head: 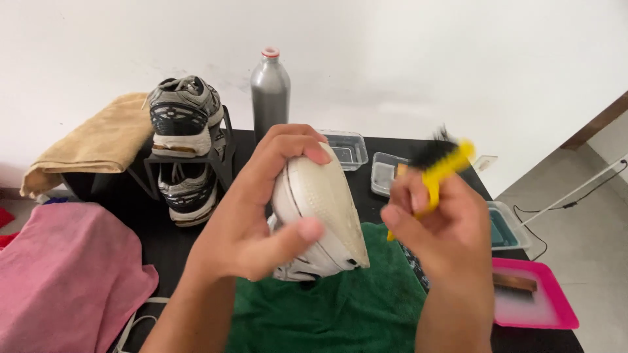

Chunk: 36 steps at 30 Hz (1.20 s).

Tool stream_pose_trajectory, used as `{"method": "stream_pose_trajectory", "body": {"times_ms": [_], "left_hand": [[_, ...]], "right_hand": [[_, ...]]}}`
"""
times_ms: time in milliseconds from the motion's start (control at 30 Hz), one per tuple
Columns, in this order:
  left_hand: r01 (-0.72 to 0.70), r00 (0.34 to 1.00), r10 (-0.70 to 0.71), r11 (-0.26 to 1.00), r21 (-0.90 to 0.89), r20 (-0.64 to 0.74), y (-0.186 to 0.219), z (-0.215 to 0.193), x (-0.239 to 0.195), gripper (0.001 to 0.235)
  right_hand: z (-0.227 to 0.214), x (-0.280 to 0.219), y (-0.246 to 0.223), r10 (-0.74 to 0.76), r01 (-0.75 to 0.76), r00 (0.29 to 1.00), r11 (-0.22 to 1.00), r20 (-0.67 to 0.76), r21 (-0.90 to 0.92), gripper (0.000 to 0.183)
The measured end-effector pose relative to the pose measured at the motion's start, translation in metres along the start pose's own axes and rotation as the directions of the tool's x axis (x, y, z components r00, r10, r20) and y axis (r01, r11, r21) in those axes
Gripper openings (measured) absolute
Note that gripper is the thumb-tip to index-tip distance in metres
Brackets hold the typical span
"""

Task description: The person scrubs the sole and sides of a white sneaker using a yellow brush. They repeatedly dip the brush into a small container of liquid and continue scrubbing different areas of the shoe's exterior.

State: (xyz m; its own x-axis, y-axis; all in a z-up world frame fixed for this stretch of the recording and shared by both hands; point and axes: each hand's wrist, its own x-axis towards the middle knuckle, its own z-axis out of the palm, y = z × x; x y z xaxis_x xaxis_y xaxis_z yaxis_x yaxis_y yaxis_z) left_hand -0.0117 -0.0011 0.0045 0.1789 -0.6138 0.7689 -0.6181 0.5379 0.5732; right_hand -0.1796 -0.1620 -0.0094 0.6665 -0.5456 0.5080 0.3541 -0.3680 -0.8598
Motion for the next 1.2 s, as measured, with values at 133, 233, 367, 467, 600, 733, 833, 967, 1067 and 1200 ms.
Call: {"method": "stream_pose_trajectory", "body": {"times_ms": [133,233,367,467,600,733,833,967,1067,1200], "left_hand": [[-0.01,1.0,0.009,0.998,0.063,0.016,0.005,0.008,0.0,0.052],[0.0,1.0,-0.001,0.997,0.08,0.02,0.011,0.015,-0.001,0.053],[-0.007,0.999,0.003,0.995,0.104,0.033,0.019,0.02,-0.002,0.05],[-0.014,0.998,0.008,0.995,0.1,0.057,0.022,0.022,-0.004,0.05],[-0.037,0.997,0.03,0.994,0.106,0.068,0.02,0.025,-0.004,0.053],[-0.02,0.998,0.015,0.996,0.084,0.066,0.019,0.025,-0.003,0.051],[-0.023,0.998,0.017,0.995,0.1,0.06,0.012,0.02,0.0,0.051],[-0.106,0.993,0.098,0.981,0.161,0.061,-0.004,0.007,0.001,0.052],[-0.077,0.996,0.068,0.979,0.189,0.055,-0.004,-0.002,-0.002,0.052],[-0.009,1.0,0.004,0.985,0.17,0.027,-0.005,-0.006,-0.001,0.051]], "right_hand": [[0.006,-0.01,-0.007,-0.223,0.205,0.964,0.97,0.147,0.132,0.028],[0.014,-0.017,-0.017,-0.113,0.099,0.981,0.99,0.157,0.096,0.033],[0.014,-0.02,-0.02,0.0,-0.015,0.991,0.993,0.132,0.115,0.038],[0.008,-0.021,-0.02,0.059,-0.096,0.976,0.981,0.208,0.171,0.035],[0.005,-0.021,-0.018,0.063,-0.157,0.952,0.94,0.3,0.304,0.031],[-0.003,-0.018,-0.013,0.066,-0.183,0.937,0.929,0.342,0.322,0.037],[-0.019,-0.013,-0.007,0.043,-0.169,0.927,0.935,0.372,0.311,0.033],[-0.055,-0.006,0.008,0.479,-0.53,0.845,0.806,-0.236,-0.264,0.03],[-0.086,-0.004,0.059,0.559,-0.57,0.804,0.625,-0.204,-0.534,0.043],[-0.124,-0.013,0.167,0.647,-0.62,0.702,0.35,-0.298,-0.702,0.004]]}}
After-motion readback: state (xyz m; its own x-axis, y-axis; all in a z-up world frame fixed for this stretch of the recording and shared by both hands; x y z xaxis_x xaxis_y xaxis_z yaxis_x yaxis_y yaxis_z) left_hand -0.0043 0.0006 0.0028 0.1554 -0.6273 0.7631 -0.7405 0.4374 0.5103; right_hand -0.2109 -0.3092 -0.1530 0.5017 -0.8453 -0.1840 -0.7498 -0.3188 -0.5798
